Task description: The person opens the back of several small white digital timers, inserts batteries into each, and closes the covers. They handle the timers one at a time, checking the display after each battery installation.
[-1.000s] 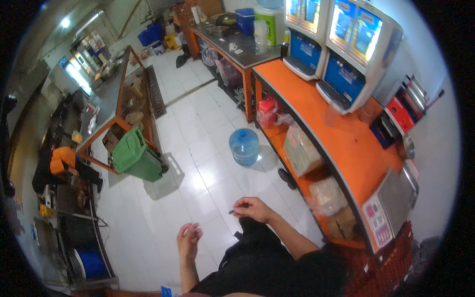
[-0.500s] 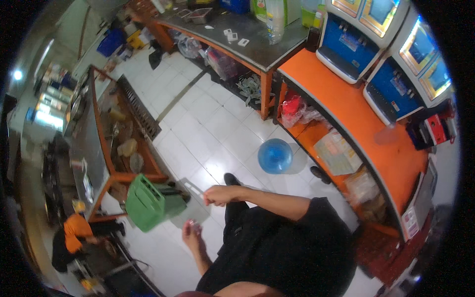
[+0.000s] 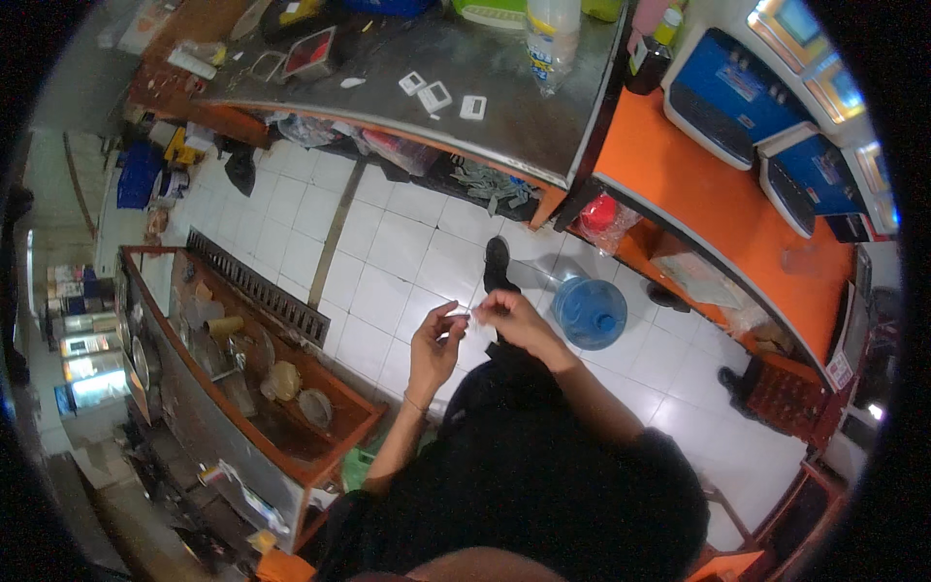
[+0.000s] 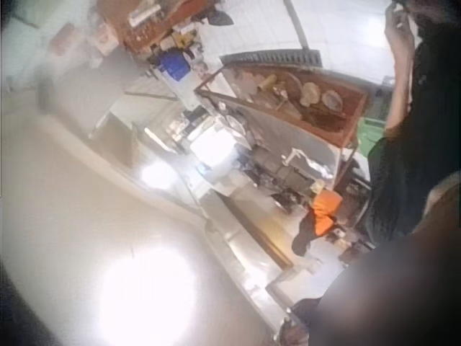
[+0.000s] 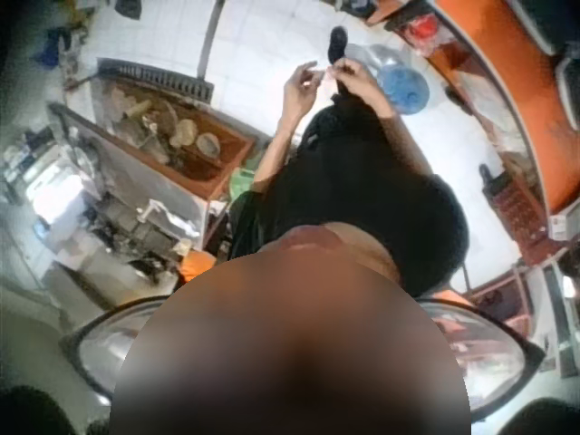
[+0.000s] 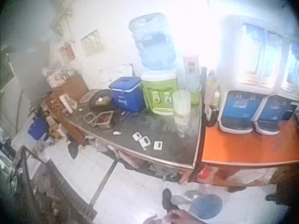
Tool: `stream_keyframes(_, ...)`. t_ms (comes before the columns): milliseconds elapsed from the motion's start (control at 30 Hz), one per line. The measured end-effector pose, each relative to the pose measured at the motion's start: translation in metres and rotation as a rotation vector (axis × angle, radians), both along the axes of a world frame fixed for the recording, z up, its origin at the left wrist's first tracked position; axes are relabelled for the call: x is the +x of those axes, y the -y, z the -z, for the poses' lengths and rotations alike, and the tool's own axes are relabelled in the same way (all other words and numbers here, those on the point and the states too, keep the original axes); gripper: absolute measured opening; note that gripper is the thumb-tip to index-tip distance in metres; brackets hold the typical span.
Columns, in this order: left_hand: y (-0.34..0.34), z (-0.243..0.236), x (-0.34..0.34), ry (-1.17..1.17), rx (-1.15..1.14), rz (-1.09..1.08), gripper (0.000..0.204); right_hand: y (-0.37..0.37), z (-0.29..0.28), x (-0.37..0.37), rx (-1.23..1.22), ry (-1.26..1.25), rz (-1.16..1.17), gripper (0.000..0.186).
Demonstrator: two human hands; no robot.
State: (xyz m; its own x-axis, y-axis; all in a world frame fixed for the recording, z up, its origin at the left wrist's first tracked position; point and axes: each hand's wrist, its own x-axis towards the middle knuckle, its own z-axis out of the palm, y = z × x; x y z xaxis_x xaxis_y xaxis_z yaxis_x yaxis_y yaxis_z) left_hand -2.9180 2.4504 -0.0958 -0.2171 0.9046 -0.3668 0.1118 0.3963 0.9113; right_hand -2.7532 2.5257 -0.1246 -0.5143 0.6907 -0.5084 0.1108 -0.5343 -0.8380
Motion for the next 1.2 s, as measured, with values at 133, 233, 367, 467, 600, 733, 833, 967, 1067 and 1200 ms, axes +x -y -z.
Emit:
stream_keyframes(133,-0.101,-0.004,-0.053,-0.075,0.02,0.017,0.033,-0.141,0.032,-0.031,0.356,0.314,0.202,0.027)
stream_keyframes(233,-0.17,-0.014,-0.086,-0.106,-0.001,0.159,0.031,-0.246,0.046,-0.034,0.417,0.342,0.466,0.041)
stream_keyframes(367,-0.257,-0.009,-0.126,-0.176,-0.017,0.325,0.035,-0.325,0.06,-0.042,0.401,0.627,0.82,0.061)
stream_keyframes(467,-0.32,0.017,-0.16,-0.197,-0.006,0.364,0.038,-0.333,0.069,-0.052,0.318,0.637,0.912,0.059)
stream_keyframes(600,-0.416,0.077,-0.206,-0.487,0.178,0.543,0.045,-0.284,0.072,-0.083,0.007,0.377,1.063,0.039)
stream_keyframes(733,-0.499,0.121,-0.224,-0.765,0.499,0.597,0.057,-0.23,0.056,-0.144,-0.265,0.188,1.212,0.042)
stream_keyframes(833,-0.535,0.134,-0.226,-0.777,0.501,0.688,0.064,-0.207,0.034,-0.194,-0.317,0.174,1.269,0.035)
stream_keyframes(967,-0.563,0.131,-0.228,-0.633,0.338,0.879,0.06,-0.219,0.014,-0.232,-0.228,0.303,1.242,0.029)
stream_keyframes(1067,-0.582,0.101,-0.232,0.034,-0.002,0.848,0.056,-0.251,-0.014,-0.249,-0.086,0.312,1.263,0.024)
stream_keyframes(1200,-0.571,0.015,-0.244,1.291,-0.37,0.705,0.056,-0.298,-0.086,-0.27,0.223,0.352,1.263,0.018)
